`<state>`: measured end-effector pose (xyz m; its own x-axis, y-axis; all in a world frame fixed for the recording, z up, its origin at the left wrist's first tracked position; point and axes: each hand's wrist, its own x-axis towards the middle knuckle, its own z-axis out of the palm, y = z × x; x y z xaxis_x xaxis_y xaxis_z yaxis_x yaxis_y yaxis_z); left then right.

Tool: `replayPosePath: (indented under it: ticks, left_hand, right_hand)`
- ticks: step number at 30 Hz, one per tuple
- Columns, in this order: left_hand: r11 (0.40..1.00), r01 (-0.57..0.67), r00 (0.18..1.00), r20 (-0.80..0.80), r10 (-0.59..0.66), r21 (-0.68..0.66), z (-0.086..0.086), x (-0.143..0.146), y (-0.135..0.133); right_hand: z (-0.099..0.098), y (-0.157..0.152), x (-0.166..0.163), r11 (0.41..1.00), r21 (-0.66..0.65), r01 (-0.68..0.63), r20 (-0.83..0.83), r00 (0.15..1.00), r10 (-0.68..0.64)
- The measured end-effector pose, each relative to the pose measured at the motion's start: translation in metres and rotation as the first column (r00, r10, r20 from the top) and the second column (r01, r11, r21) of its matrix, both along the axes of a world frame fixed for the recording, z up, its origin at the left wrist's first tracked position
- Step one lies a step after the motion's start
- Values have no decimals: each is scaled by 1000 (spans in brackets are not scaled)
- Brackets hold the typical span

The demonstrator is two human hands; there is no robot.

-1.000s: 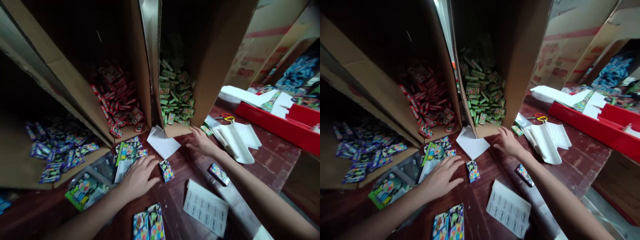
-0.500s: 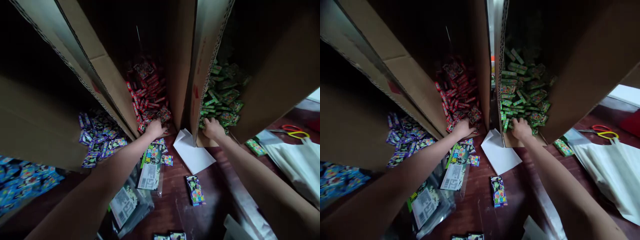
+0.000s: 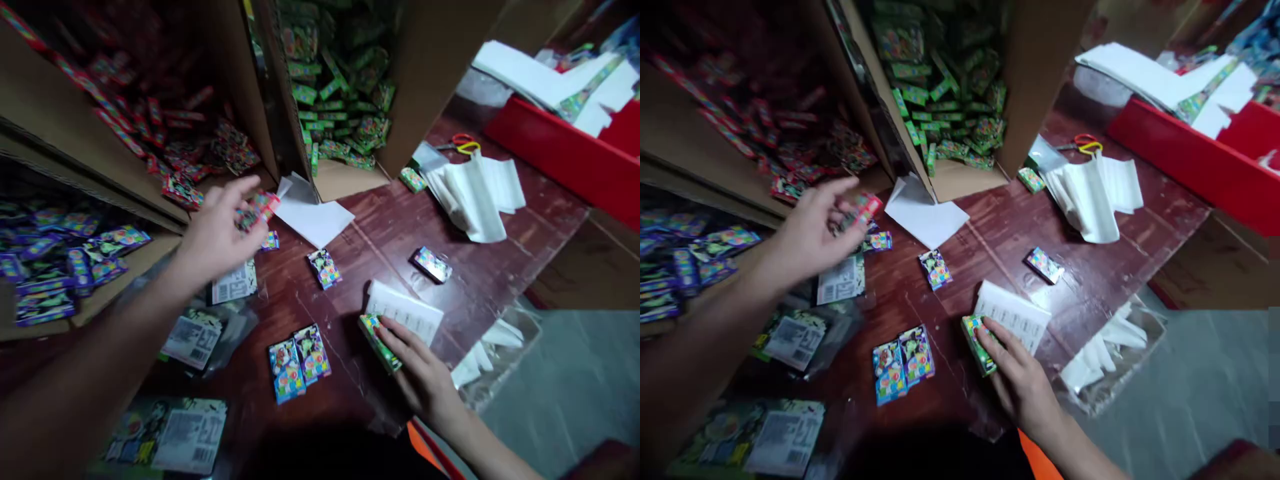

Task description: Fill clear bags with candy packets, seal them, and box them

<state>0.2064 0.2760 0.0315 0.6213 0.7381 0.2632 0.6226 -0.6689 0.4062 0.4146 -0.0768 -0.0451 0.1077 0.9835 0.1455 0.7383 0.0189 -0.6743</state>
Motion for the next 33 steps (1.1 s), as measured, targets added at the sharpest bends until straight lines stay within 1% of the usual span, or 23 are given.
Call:
replayPosePath:
  ticks: [2, 3, 5, 7, 9, 10, 12, 14, 15, 16, 18, 20, 22, 24, 25, 26, 27, 28, 29, 30, 31, 32, 33]
  left_hand:
    - [977, 178, 984, 13, -177, -118, 2, 2, -62]
    - [956, 228, 973, 18, -228, -187, 1, 5, -92]
    - [908, 274, 961, 56, -270, -316, -5, 10, -140]
    - [848, 277, 961, 134, -243, -451, -13, 13, -170]
    - [753, 281, 956, 246, -162, -595, -20, 11, -185]
    - [681, 290, 948, 299, -108, -673, -22, 10, -189]
    - [505, 316, 929, 370, 7, -803, -23, 5, -196]
    - [353, 340, 909, 401, 112, -871, -24, 1, -203]
    - [306, 355, 896, 415, 160, -884, -24, -1, -206]
    - [276, 372, 878, 432, 207, -887, -25, -3, -210]
    - [224, 408, 836, 461, 298, -885, -26, -7, -216]
    - [163, 439, 805, 468, 365, -883, -27, -9, -220]
    - [99, 480, 786, 477, 392, -872, -29, -10, -222]
    - [55, 519, 774, 497, 391, -853, -31, -8, -226]
    - [62, 524, 775, 506, 379, -849, -31, -6, -229]
    - [97, 511, 786, 510, 349, -854, -32, -4, -231]
    - [174, 482, 805, 512, 298, -859, -32, -1, -234]
    - [294, 441, 833, 509, 216, -848, -32, 2, -236]
    - [442, 402, 867, 488, 96, -801, -31, 5, -237]
    - [590, 383, 898, 437, -56, -711, -31, 7, -238]
    - [708, 394, 911, 349, -218, -586, -31, 9, -237]
    - [778, 434, 901, 234, -366, -454, -31, 11, -235]
    - [801, 491, 867, 109, -486, -343, -31, 13, -232]
  right_hand:
    - [-12, -26, -12, 997, -73, -17, 100, 995, 24]
    - [-15, -32, -13, 995, -97, -17, 139, 990, 30]
    - [-16, -35, -6, 992, -127, -10, 185, 982, 34]
    - [-12, -32, 7, 989, -146, -21, 200, 978, 50]
    - [-4, -26, 20, 983, -165, -82, 200, 973, 114]
    - [0, -21, 26, 975, -182, -127, 202, 966, 164]
    - [8, -11, 34, 949, -225, -222, 211, 940, 270]
    - [17, 0, 37, 917, -251, -310, 222, 904, 366]
    - [22, 5, 37, 908, -246, -339, 228, 890, 394]
    - [27, 7, 36, 910, -226, -347, 232, 888, 397]
    - [35, 6, 30, 943, -179, -281, 217, 923, 317]
    - [38, -4, 20, 976, -185, -118, 177, 973, 152]
    - [33, -18, 8, 964, -262, 53, 168, 986, -9]
    - [22, -31, -4, 923, -333, 192, 203, 971, -128]
    - [15, -36, -8, 904, -350, 244, 219, 960, -174]
    - [8, -39, -12, 888, -361, 284, 220, 952, -214]
    - [2, -42, -13, 877, -369, 309, 200, 948, -249]
    - [-2, -43, -13, 872, -372, 318, 158, 947, -279]
    - [-5, -44, -12, 873, -368, 319, 100, 947, -304]
    - [-7, -44, -10, 880, -359, 310, 30, 946, -321]
    - [-7, -45, -8, 890, -349, 293, -44, 944, -328]
    - [-7, -45, -6, 900, -340, 274, -110, 938, -327]
    - [-6, -46, -4, 906, -338, 256, -158, 933, -323]
